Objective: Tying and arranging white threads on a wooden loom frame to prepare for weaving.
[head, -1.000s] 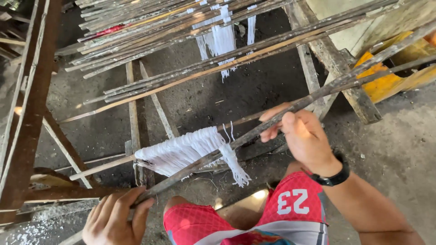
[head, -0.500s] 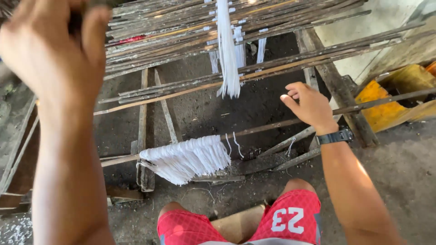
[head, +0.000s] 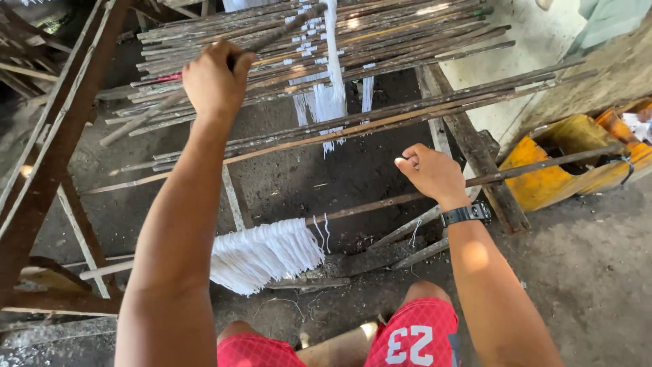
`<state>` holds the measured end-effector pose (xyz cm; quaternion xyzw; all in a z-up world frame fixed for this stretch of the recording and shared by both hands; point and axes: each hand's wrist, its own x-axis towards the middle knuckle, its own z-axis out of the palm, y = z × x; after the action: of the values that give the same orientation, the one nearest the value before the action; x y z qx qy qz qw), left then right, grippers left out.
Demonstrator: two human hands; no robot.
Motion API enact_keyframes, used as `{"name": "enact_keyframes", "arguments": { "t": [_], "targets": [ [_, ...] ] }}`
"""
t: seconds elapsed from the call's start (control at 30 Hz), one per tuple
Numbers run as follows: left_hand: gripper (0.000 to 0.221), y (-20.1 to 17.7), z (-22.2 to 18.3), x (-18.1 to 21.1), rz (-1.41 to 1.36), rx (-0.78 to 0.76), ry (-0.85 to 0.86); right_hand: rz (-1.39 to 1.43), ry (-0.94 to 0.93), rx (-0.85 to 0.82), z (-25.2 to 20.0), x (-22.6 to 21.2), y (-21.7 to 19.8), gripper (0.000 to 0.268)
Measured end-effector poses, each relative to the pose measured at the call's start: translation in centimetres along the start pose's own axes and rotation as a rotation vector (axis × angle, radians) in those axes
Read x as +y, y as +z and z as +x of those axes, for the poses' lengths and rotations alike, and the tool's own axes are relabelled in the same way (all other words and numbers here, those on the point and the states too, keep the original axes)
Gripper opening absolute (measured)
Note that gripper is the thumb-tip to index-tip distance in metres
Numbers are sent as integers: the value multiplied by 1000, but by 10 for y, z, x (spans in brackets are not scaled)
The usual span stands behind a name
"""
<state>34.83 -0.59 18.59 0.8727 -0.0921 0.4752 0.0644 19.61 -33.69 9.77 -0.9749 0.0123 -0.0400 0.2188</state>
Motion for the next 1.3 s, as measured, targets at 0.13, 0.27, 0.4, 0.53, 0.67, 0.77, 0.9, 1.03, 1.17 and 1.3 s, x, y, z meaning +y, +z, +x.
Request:
{"name": "enact_keyframes", "arguments": {
  "t": [0.13,0.27,0.4,0.53,0.67,0.77,0.9,1.03,1.17,1.3],
  "targets": [
    [21,20,-21,-14,-89,-66,36,-5,-2,11,0,0,0,40],
    [21,35,-48,-38,-108,-210,65,-20,16,30,1,0,3,38],
    [23,32,-77,-50,-119,-353,11,-10,8,38,-1,-2,1,36],
    [23,37,-83,-58,37,-441,-95,-15,13,55,-1,-3,1,35],
    [24,48,-64,-51,79,-421,-156,-9,15,58,0,-3,2,36],
    [29,62,-63,-31,30,-631,-122,-9,14,56,-2,-9,-2,35],
    [40,67,-67,-18,100,-737,-167,-38,20,66,-1,-6,2,34],
    [24,68,-69,-8,187,-798,-212,-37,18,67,-1,-9,-1,34],
    [21,56,-63,-2,185,-739,-142,-236,-87,289,2,7,24,24],
    [23,62,-67,-11,289,-801,-122,-401,-306,484,-5,-6,19,26]
  ]
}}
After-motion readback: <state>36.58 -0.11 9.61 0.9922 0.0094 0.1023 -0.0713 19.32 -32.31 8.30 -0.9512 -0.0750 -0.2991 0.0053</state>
